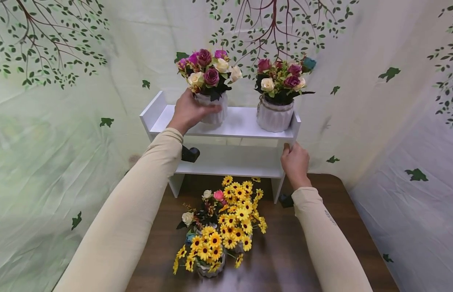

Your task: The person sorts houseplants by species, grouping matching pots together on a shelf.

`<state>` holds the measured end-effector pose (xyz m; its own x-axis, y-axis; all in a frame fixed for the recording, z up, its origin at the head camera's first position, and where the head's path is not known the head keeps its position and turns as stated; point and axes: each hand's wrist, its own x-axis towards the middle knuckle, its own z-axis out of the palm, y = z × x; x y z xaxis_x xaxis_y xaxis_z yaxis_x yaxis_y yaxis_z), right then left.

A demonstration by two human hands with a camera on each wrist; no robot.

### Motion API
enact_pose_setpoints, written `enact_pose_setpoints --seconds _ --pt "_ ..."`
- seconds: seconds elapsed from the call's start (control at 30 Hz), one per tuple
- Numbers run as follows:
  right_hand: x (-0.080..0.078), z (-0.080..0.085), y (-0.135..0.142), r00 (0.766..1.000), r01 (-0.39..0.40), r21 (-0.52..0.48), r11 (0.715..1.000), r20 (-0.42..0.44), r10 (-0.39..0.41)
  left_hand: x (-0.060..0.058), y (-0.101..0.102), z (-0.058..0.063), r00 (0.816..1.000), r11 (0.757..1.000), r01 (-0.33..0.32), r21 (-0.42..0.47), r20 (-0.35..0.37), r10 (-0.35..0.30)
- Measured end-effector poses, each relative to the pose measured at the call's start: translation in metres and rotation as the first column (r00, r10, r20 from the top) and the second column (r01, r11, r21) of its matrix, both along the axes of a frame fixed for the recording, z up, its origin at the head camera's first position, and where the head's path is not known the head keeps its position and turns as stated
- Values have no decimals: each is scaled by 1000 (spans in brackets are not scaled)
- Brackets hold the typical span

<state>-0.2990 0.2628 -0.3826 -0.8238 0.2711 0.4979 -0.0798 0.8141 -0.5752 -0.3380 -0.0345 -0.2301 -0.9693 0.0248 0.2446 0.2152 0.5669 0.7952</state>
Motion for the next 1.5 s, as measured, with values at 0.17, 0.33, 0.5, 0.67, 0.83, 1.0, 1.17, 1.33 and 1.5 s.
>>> enact_pose_setpoints --seconds 0.17,0.33,0.5,0.67,0.83,1.0,1.17,1.33,1.5 --pt "0 0 0 1000 -4 -2 1000 13 4 -1 12 -9 1000 999 23 37 6 -23" --pt "0 2 -1 1000 -2 -18 1000 29 3 -4 23 -17 1000 997 26 78 3 -26" --pt "1 2 -1 999 0 -18 1000 34 1 -8 34 -25 999 996 29 80 -44 -26" --pt "1 1 1 1000 3 -6 1000 16 -3 -9 42 -30 999 999 0 51 -38 2" --pt "0 2 1 1000 5 1 1000 11 -5 -9 46 -30 999 996 -21 84 -31 23" --pt "0 2 1 1000 11 -6 1000 21 -11 -9 48 -30 999 995 -14 98 -35 17" --pt "0 -1 0 1000 13 -10 1000 8 -13 -12 48 -32 999 996 -10 87 -52 14" --pt "1 1 0 1000 29 -15 999 -7 -29 -17 52 -34 996 988 27 154 -82 -15" --pt "1 1 0 1000 24 -11 1000 -5 -24 -21 57 -38 996 981 29 190 -93 -12"
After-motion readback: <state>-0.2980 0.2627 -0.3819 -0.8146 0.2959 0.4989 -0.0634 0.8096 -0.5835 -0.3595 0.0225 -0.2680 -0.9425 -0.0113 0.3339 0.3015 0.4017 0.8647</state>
